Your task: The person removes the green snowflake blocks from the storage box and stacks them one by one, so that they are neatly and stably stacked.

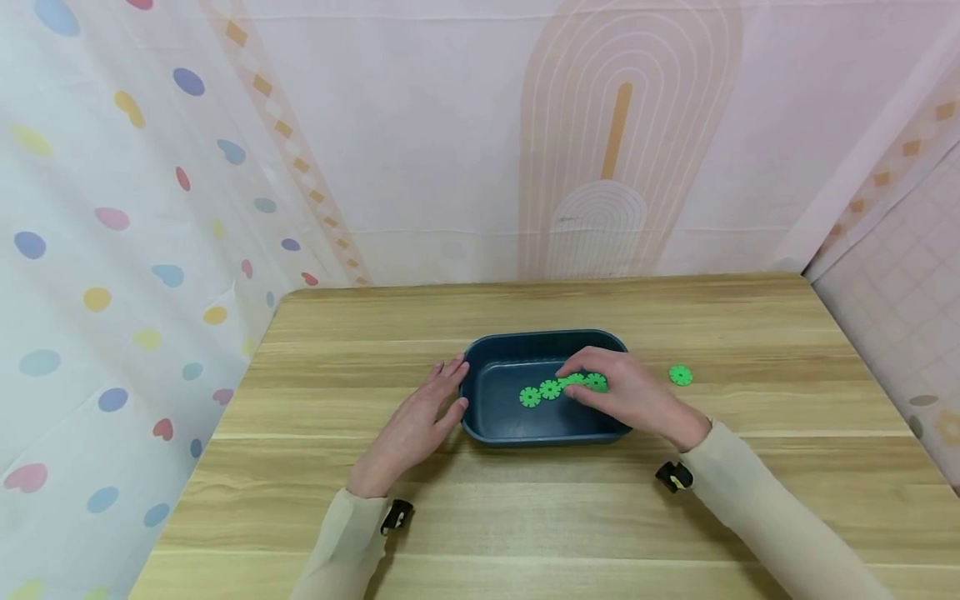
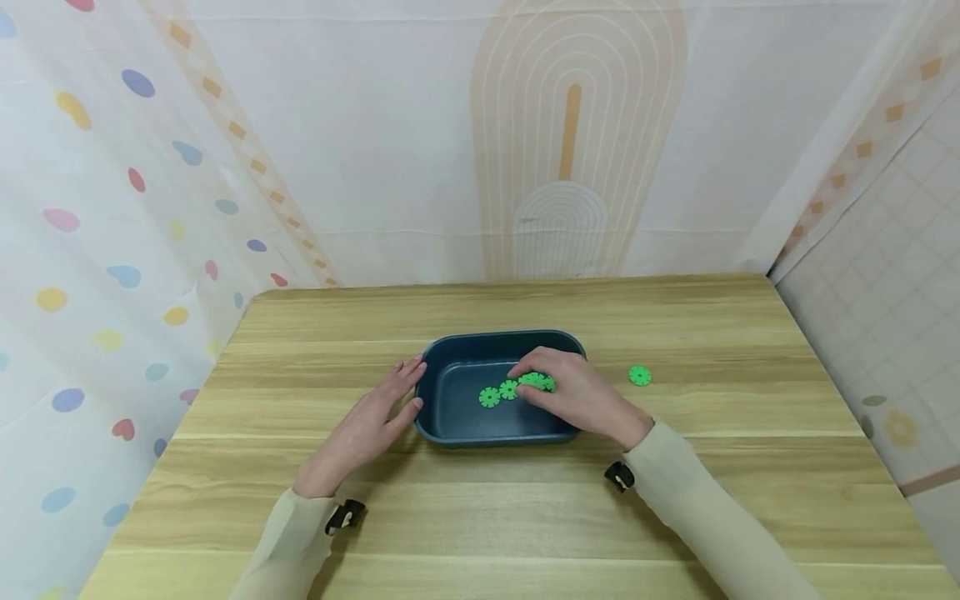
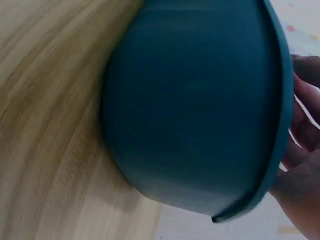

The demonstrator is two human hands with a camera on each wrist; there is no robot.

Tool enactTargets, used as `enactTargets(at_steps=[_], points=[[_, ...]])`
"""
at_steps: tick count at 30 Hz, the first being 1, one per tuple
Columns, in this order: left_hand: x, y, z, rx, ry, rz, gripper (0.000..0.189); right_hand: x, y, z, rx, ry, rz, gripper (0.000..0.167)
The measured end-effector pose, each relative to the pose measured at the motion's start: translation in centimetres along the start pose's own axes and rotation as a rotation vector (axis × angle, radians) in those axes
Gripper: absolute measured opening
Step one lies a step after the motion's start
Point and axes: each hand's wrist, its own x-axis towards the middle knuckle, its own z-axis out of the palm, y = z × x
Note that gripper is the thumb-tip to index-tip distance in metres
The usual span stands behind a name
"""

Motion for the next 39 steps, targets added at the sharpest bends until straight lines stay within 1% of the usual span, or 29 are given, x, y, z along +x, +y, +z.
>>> enactTargets(at_steps=[4,11,15,22,27,33,39], points=[[0.0,0.0,0.0,-0.003,-0.004,-0.006,0.056,0.5,0.0,0.5,0.023,-0.022,-0.001,0.023],[0.0,0.0,-0.1,-0.004,-0.008,-0.008,0.056,1.4,0.3,1.5,0.013,-0.062,-0.023,0.025],[-0.1,0.0,-0.1,-0.004,-0.007,-0.008,0.056,1.9,0.4,2.1,0.001,-0.089,-0.019,0.026],[-0.1,0.0,-0.1,-0.007,-0.008,0.0,0.057,2.8,-0.2,2.7,-0.04,-0.126,0.045,0.029],[-0.1,0.0,-0.1,-0.01,-0.015,-0.009,0.057,3.2,-0.3,3.1,-0.053,-0.143,0.08,0.029],[-0.1,0.1,-0.2,-0.02,-0.023,-0.013,0.057,3.6,0.1,3.7,-0.077,-0.17,0.088,0.03],[-0.1,0.1,-0.2,-0.018,-0.021,-0.013,0.057,4.0,0.3,4.1,-0.103,-0.207,0.115,0.033]])
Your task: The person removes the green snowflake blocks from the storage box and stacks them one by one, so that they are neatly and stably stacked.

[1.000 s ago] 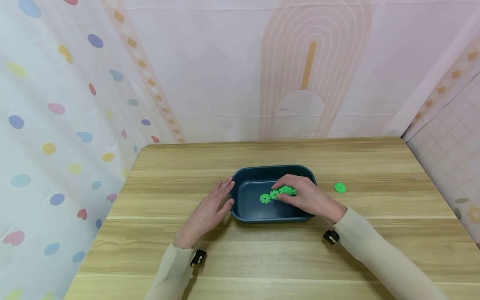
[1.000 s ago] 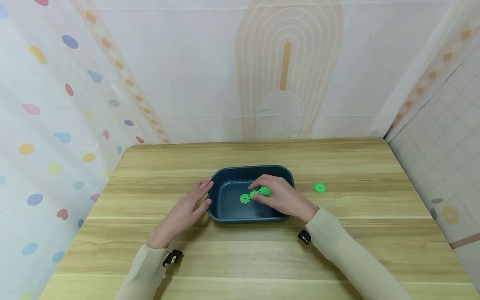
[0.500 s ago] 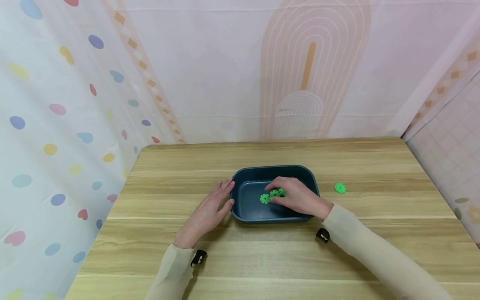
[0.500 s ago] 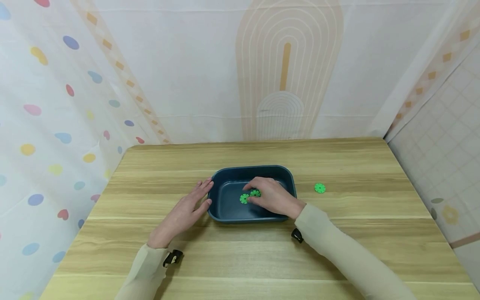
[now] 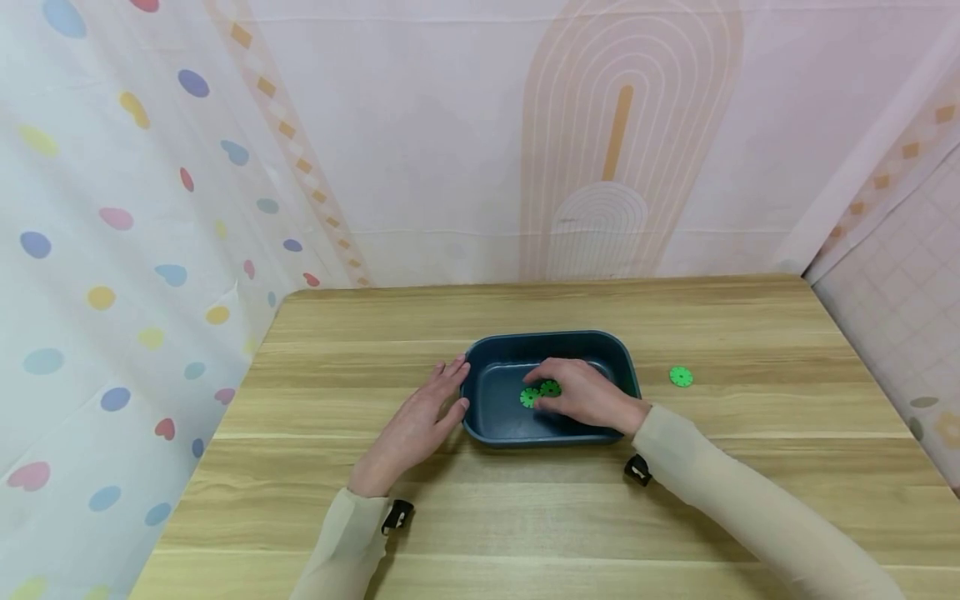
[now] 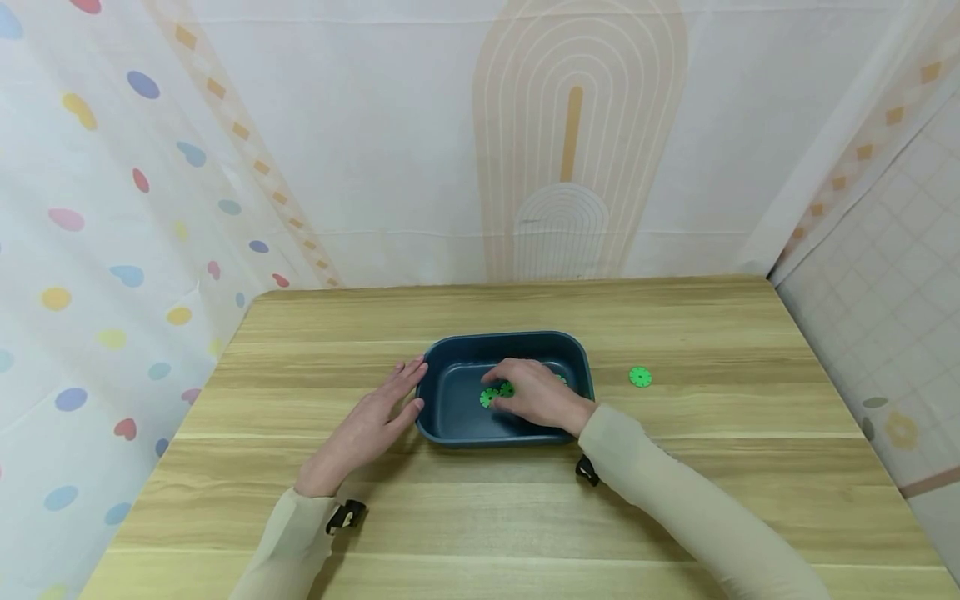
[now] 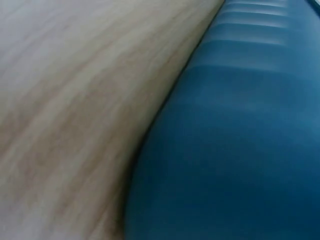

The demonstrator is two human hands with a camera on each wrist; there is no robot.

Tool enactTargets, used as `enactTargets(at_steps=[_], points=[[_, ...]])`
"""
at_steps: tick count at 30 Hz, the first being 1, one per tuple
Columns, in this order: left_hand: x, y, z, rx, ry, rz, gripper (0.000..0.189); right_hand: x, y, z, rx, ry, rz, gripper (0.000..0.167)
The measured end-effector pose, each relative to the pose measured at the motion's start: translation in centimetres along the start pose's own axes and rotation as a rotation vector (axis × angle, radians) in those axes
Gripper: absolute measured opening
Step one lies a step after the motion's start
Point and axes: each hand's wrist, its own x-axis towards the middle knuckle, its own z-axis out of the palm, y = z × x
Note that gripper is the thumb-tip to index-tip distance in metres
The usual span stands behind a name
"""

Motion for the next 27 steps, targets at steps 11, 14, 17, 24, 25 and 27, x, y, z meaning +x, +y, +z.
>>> enactTargets(at_steps=[11,14,17,24,25,27], points=[[0.0,-0.1,0.0,-0.006,-0.006,-0.003,0.057,0.5,0.2,0.5,-0.062,-0.058,0.021,0.038],[0.0,-0.1,0.0,-0.006,-0.008,-0.002,0.057,0.6,0.2,0.6,-0.08,-0.068,0.027,0.039],[0.0,-0.1,0.0,-0.003,-0.008,-0.001,0.057,0.7,0.3,0.8,-0.095,-0.072,0.033,0.04],[0.1,-0.1,0.0,0.002,-0.004,0.004,0.056,0.9,0.5,1.2,-0.12,-0.065,0.034,0.039],[0.1,-0.1,0.0,0.003,-0.004,0.004,0.056,0.9,0.6,1.2,-0.125,-0.063,0.03,0.039],[0.1,-0.1,0.1,0.004,-0.004,0.002,0.057,0.9,0.6,1.3,-0.137,-0.061,0.019,0.039]])
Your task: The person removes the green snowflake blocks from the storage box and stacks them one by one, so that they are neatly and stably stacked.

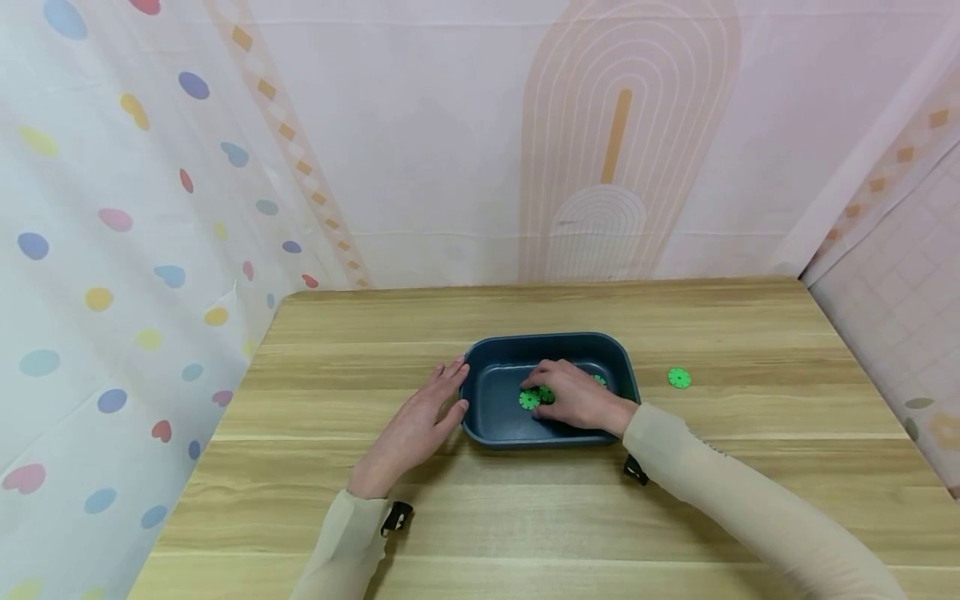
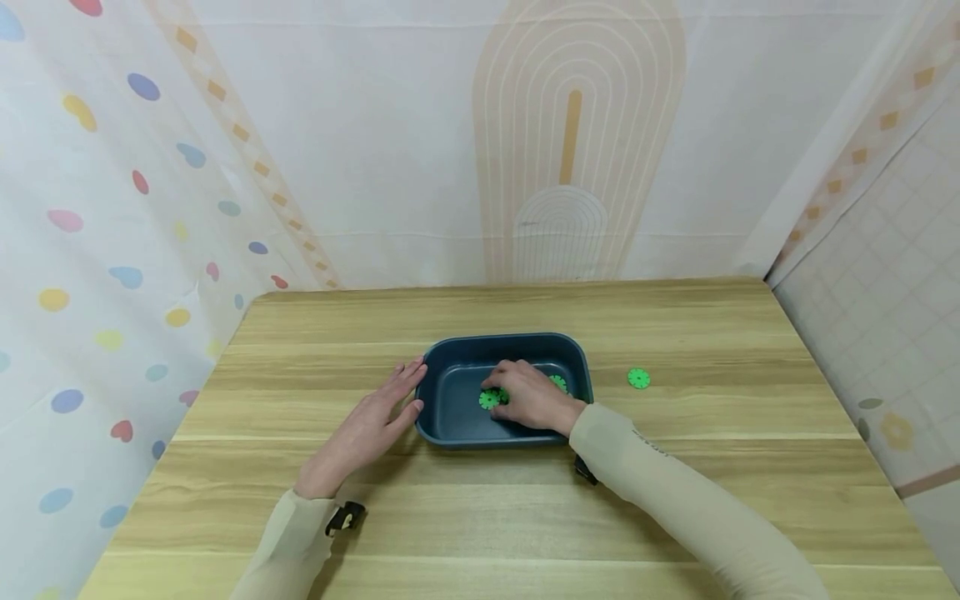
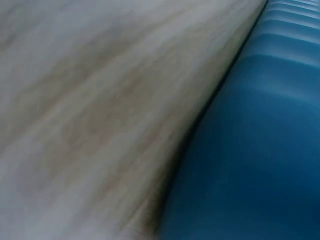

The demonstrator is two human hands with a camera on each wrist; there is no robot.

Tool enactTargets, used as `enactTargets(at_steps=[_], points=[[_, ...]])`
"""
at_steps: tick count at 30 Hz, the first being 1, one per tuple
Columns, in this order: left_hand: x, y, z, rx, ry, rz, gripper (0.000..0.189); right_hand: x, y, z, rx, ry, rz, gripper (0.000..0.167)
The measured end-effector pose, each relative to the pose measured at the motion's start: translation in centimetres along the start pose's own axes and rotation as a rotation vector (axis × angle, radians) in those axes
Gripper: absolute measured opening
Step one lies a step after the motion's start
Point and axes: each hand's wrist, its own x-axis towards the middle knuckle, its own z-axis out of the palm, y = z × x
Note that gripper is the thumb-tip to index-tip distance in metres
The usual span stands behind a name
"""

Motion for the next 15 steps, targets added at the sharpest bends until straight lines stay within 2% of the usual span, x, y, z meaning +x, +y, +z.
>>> enactTargets(at_steps=[15], points=[[0.01,-0.25,0.19,-0.001,0.008,0.011,0.057,-0.12,-0.14,0.02,-0.031,0.001,-0.023,0.034]])
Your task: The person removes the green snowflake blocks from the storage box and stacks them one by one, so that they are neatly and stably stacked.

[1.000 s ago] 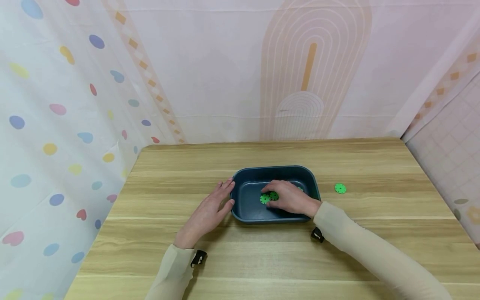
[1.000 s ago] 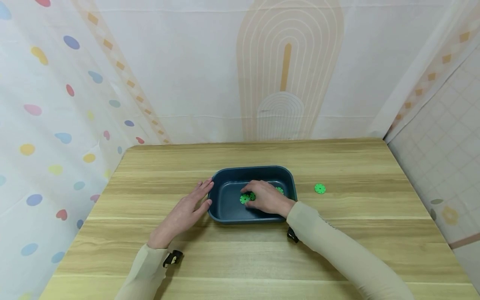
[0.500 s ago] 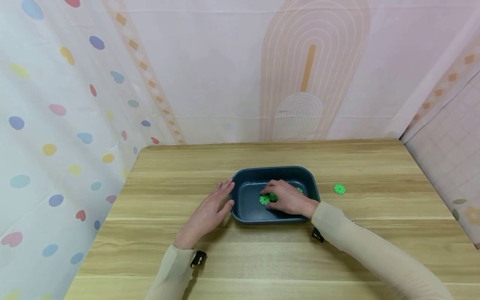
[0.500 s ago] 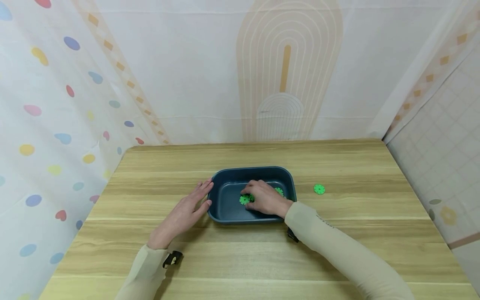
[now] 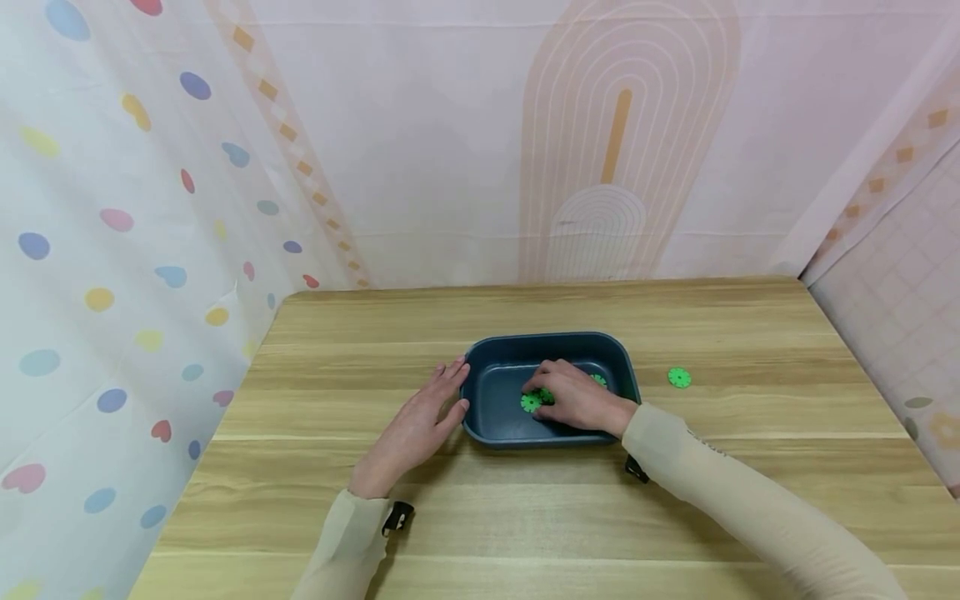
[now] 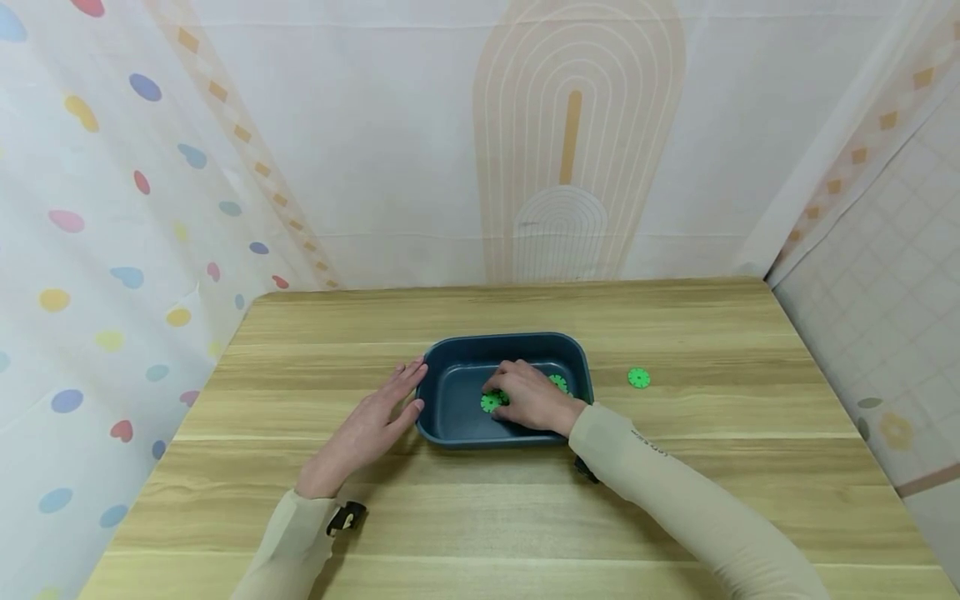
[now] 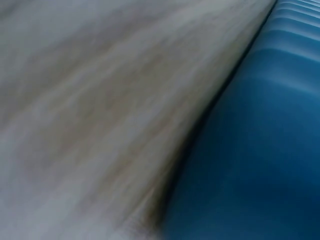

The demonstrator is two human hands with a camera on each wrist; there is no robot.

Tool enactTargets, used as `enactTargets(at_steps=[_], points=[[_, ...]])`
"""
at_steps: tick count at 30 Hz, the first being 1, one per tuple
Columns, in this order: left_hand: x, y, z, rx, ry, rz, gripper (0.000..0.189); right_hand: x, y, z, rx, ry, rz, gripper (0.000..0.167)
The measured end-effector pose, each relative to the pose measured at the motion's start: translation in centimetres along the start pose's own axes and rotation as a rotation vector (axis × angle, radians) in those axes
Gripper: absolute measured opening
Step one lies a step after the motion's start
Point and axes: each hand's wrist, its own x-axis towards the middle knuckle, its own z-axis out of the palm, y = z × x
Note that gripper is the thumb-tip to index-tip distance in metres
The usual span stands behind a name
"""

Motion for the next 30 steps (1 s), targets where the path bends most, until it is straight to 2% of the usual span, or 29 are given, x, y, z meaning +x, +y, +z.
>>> enactTargets(at_steps=[16,26,30], points=[[0.0,0.2,-0.1,-0.01,-0.008,-0.009,0.057,-0.1,-0.3,-0.1,-0.06,-0.009,0.014,0.031],[0.0,0.3,-0.2,-0.013,-0.01,0.018,0.057,-1.2,-0.5,-1.3,0.035,0.055,0.017,0.03],[0.0,0.2,-0.2,-0.012,-0.003,0.017,0.057,-1.6,-0.5,-1.8,0.039,0.098,0.002,0.029]])
